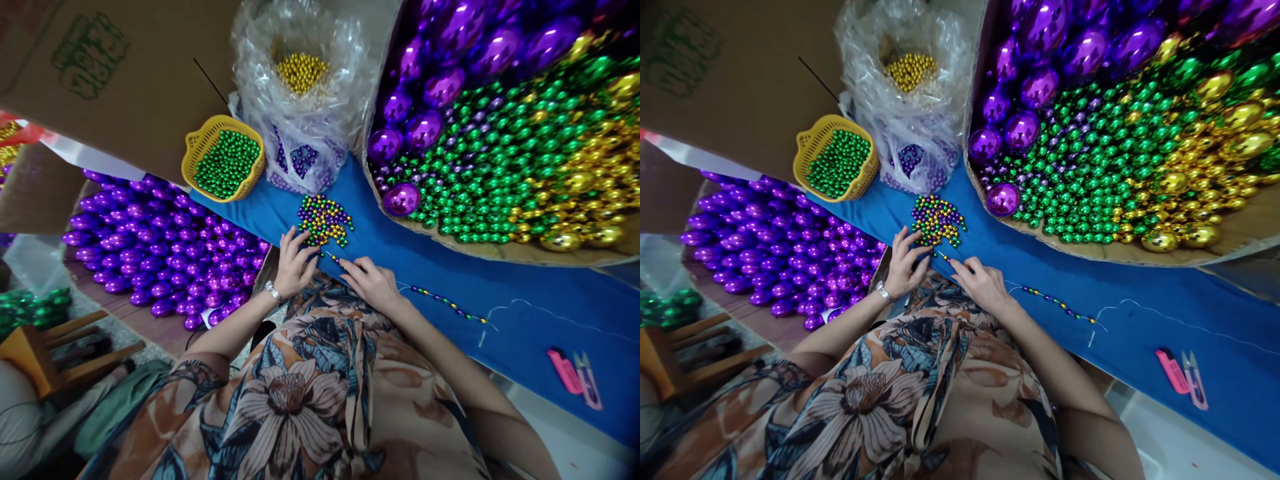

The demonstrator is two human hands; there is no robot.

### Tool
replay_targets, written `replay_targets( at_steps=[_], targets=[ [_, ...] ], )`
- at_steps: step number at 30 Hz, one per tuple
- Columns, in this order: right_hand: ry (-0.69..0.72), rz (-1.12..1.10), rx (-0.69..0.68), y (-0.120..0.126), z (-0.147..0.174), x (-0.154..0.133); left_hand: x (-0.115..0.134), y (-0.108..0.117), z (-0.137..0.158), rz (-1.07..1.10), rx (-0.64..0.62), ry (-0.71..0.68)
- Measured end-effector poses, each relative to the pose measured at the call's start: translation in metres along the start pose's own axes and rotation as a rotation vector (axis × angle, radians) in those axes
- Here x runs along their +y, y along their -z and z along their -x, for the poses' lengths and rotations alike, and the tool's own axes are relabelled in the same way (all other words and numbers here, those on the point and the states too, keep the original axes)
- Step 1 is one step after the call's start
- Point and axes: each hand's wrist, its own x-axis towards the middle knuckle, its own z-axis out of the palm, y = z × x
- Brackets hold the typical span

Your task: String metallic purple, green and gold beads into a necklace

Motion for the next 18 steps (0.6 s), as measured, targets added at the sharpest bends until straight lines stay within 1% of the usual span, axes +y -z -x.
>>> replay_targets(
  at_steps=[3, 6, 9, 14, 18],
  targets=[
    [0.050, -0.013, -0.002, 0.002, 0.006, -0.001, -0.002, 0.001, 0.003, 0.008, 0.004, 0.002],
    [0.068, -0.016, -0.009, 0.001, 0.007, -0.003, -0.002, -0.001, 0.005, 0.020, 0.012, -0.026],
    [0.062, -0.023, -0.022, -0.001, 0.006, -0.005, -0.002, -0.003, 0.006, 0.018, 0.012, -0.045],
    [0.027, 0.007, -0.014, -0.004, 0.002, -0.008, -0.004, -0.004, 0.007, 0.009, -0.032, -0.038],
    [0.009, 0.063, 0.006, -0.008, -0.002, -0.012, 0.000, -0.006, 0.007, 0.028, -0.006, -0.079]
  ],
)
